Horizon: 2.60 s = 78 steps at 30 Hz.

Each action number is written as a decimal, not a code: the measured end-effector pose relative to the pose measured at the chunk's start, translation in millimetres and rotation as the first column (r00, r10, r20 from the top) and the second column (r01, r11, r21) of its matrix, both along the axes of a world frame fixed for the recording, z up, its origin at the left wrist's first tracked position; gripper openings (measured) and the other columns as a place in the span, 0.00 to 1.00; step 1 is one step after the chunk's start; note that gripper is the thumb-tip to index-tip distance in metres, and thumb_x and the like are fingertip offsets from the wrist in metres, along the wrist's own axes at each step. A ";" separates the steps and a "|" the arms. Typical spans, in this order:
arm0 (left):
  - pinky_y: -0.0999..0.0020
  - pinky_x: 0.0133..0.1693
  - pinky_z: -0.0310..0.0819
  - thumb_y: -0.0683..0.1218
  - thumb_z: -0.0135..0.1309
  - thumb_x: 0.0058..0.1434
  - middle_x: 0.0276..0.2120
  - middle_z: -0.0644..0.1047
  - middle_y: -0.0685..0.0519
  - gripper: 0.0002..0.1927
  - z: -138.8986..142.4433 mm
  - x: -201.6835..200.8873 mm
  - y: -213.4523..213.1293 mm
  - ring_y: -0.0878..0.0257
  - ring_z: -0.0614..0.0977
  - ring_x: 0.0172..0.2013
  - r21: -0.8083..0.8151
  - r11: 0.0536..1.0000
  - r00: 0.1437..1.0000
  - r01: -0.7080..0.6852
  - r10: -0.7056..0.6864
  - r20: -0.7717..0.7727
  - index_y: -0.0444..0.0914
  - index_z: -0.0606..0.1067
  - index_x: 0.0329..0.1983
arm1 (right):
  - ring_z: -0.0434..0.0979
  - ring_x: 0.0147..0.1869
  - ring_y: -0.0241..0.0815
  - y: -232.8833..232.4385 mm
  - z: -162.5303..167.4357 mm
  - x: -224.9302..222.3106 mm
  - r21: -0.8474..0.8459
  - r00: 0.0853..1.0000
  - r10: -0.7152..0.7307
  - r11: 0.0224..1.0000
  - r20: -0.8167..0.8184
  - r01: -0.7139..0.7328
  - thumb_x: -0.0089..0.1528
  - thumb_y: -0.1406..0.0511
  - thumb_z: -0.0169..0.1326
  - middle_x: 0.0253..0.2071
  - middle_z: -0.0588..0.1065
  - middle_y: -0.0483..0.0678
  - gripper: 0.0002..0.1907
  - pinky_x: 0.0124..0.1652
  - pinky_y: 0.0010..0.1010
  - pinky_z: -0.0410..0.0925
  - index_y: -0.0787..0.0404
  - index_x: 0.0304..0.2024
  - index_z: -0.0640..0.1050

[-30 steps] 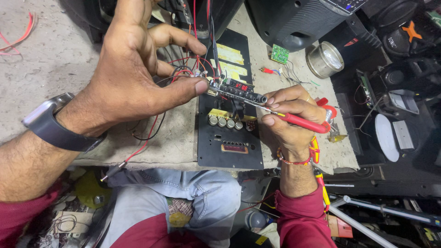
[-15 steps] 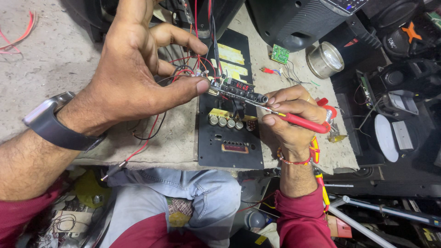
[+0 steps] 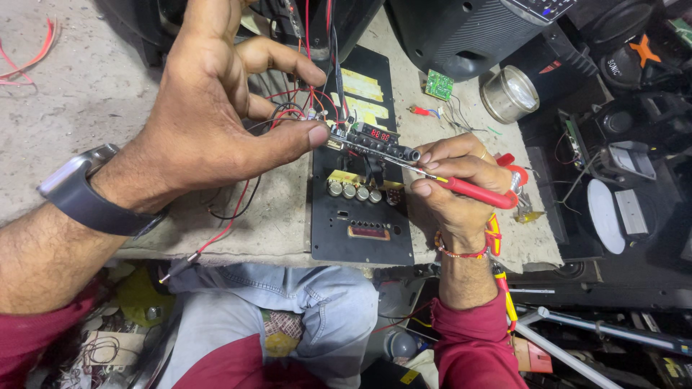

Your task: The person holds a circuit board with a digital display and uses a screwdriver to adjust a potentiometer, changing the displayed numbers. They then switch to a yellow-handled screwdriver to continue adjusting components on the board.

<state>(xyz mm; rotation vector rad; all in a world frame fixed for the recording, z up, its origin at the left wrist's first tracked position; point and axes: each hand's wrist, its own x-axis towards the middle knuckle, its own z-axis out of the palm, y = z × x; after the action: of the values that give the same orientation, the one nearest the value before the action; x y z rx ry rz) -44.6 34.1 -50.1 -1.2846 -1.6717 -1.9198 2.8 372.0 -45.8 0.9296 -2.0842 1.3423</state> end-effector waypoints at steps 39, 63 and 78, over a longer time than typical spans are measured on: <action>0.72 0.49 0.90 0.28 0.67 0.65 0.76 0.47 0.44 0.51 6.4 3.3 -0.3 0.57 0.76 0.59 -0.007 1.000 1.000 0.011 -0.011 0.014 0.35 0.43 0.76 | 0.83 0.45 0.45 -1.4 0.0 4.3 -0.145 0.994 0.113 0.983 0.007 -0.111 0.61 0.68 0.66 0.43 0.75 0.53 0.11 0.49 0.40 0.81 0.68 0.40 0.79; 0.71 0.49 0.91 0.28 0.68 0.65 0.77 0.48 0.45 0.51 1.7 1.6 -0.3 0.57 0.76 0.59 -0.006 1.000 1.000 0.012 -0.012 0.017 0.37 0.44 0.76 | 0.82 0.45 0.43 0.3 -1.0 2.4 -0.066 0.999 0.042 0.997 -0.018 -0.043 0.62 0.70 0.67 0.43 0.76 0.52 0.09 0.48 0.37 0.81 0.68 0.38 0.79; 0.75 0.42 0.84 0.29 0.68 0.54 0.76 0.53 0.43 0.59 21.8 13.5 2.5 0.57 0.78 0.59 -0.022 0.997 0.994 -0.072 0.074 0.087 0.43 0.42 0.77 | 0.83 0.43 0.45 -0.8 0.2 4.9 -0.082 0.997 0.075 0.994 0.018 -0.073 0.58 0.71 0.69 0.43 0.76 0.51 0.09 0.46 0.36 0.80 0.66 0.37 0.80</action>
<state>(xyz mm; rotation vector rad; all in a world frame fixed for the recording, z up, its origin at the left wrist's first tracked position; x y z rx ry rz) -31.1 36.6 -28.3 -1.1452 -1.7581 -1.9476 7.8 371.2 -45.5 0.9700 -2.0125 1.4696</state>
